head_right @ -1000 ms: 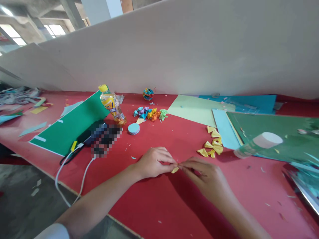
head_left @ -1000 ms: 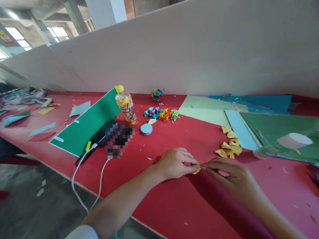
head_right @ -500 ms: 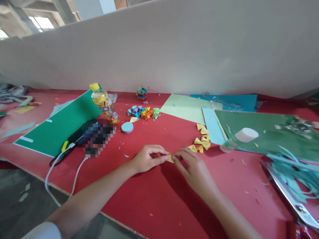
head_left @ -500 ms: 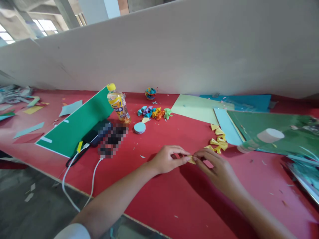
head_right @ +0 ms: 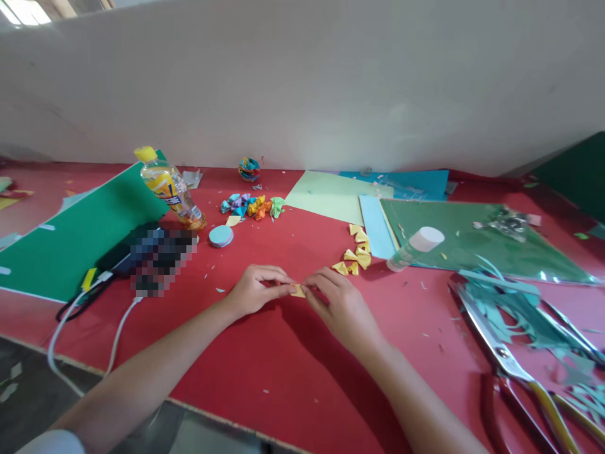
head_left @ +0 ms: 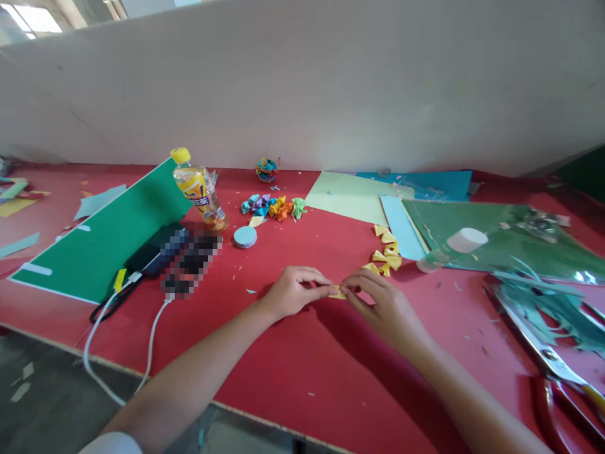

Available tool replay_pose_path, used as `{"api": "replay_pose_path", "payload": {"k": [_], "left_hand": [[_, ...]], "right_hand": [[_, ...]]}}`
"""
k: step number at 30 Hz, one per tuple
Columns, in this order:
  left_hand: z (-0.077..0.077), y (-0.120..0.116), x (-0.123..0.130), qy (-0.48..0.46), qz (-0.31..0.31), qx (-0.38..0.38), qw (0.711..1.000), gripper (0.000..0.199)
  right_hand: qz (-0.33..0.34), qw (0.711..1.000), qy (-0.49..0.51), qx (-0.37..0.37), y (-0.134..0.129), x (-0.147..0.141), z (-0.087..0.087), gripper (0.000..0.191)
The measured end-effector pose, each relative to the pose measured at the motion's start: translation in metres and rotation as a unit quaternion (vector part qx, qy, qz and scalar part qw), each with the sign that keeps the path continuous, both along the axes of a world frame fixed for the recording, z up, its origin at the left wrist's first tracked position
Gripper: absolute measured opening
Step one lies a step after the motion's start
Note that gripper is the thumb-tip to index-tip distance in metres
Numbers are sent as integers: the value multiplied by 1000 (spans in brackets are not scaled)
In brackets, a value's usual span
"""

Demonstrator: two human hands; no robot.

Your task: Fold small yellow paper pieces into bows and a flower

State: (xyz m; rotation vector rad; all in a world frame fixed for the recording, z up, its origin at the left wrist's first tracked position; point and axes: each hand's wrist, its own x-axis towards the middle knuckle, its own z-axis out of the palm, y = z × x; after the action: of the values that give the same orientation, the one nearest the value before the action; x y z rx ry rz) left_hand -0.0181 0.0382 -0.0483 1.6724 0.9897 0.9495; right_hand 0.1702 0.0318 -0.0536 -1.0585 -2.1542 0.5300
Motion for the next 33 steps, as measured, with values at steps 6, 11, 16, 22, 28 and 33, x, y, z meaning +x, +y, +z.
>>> {"api": "replay_pose_path", "payload": {"k": [6,11,16,22,28,33], "left_hand": [[0,2,-2,-36,-41,-53,997,21],[-1,1,2,-28,-13,-16,999,21],[-3,-1,5,-26,17,13,999,21],[-4,-1,6,-11,35,34,999,17],[-1,-2,4,47,16,52,997,20],[0,-5,3,81,20,26,996,20]], "right_hand": [[-4,1000,13,2,1,2,3,9],[-1,1000,18,12,0,0,4,9],[-4,1000,22,17,0,1,5,9],[9,1000,13,8,-1,0,3,9],[23,999,6,-29,-3,-3,6,13],[31,993,34,-111,-6,-5,8,19]]}}
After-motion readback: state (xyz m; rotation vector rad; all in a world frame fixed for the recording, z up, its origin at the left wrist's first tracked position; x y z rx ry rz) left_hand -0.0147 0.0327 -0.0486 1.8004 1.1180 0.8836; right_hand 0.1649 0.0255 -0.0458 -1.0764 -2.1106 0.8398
